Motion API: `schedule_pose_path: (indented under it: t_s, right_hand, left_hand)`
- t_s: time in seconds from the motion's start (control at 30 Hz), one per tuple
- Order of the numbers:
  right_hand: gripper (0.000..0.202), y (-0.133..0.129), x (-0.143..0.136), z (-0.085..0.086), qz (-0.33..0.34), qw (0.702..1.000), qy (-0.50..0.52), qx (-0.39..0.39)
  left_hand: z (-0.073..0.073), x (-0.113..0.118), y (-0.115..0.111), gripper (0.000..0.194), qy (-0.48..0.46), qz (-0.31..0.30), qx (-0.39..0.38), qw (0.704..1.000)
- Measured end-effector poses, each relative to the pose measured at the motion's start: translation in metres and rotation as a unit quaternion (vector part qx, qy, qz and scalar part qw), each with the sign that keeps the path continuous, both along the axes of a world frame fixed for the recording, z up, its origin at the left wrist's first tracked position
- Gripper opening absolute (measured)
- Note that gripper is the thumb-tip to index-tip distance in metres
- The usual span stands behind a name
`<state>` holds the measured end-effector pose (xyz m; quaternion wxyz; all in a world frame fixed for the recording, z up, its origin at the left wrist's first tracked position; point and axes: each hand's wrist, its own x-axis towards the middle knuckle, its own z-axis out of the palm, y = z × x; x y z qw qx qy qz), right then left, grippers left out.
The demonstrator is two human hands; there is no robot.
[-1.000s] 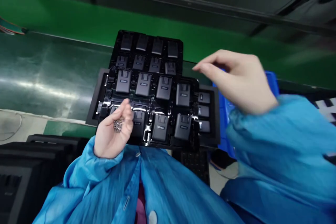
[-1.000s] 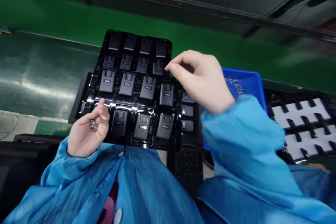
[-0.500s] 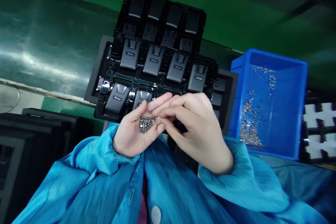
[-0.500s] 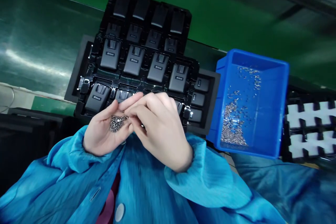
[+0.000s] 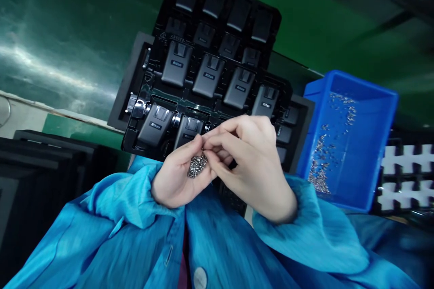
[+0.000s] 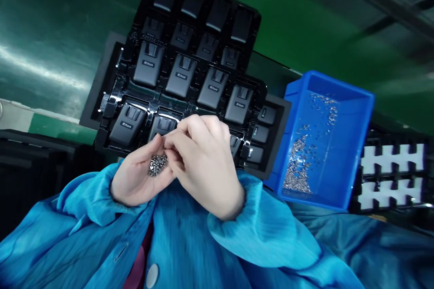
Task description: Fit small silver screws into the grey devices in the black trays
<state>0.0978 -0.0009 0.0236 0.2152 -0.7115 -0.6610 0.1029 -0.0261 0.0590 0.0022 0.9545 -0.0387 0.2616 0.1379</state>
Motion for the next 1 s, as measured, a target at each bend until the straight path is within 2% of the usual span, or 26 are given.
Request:
schedule_pose_path:
  t_s: [0.2,0.33,0.43,0.53,0.67,0.77,1.0]
  right_hand:
    - [0.012,-0.001,-0.006,-0.007,-0.028,0.999,0.004,0.017]
    - [0.01,0.0,-0.004,-0.008,-0.019,0.998,-0.028,0.044]
    - [0.006,0.001,0.0,-0.004,-0.014,0.992,-0.103,0.069]
    - [0.005,0.003,0.002,0.004,0.012,0.984,-0.16,0.075]
    - [0.009,0.006,0.001,0.012,0.057,0.977,-0.196,0.056]
    - [0.01,0.007,0.0,0.012,0.055,0.979,-0.187,0.062]
    - [0.01,0.008,-0.004,0.005,0.023,0.993,-0.091,0.076]
  left_hand:
    - [-0.002,0.003,-0.001,0.043,-0.003,0.01,-0.02,1.0]
    - [-0.007,-0.003,-0.001,0.043,-0.034,0.007,0.002,0.999]
    - [-0.011,-0.009,0.0,0.038,-0.042,0.002,0.035,0.999]
    - [-0.013,-0.013,0.001,0.028,-0.012,-0.011,0.068,0.998]
    - [-0.014,-0.015,0.0,0.011,0.051,-0.005,0.059,0.997]
    - [-0.014,-0.016,0.0,0.013,0.057,-0.002,0.063,0.996]
    - [-0.016,-0.017,0.001,0.014,0.052,0.002,0.067,0.996]
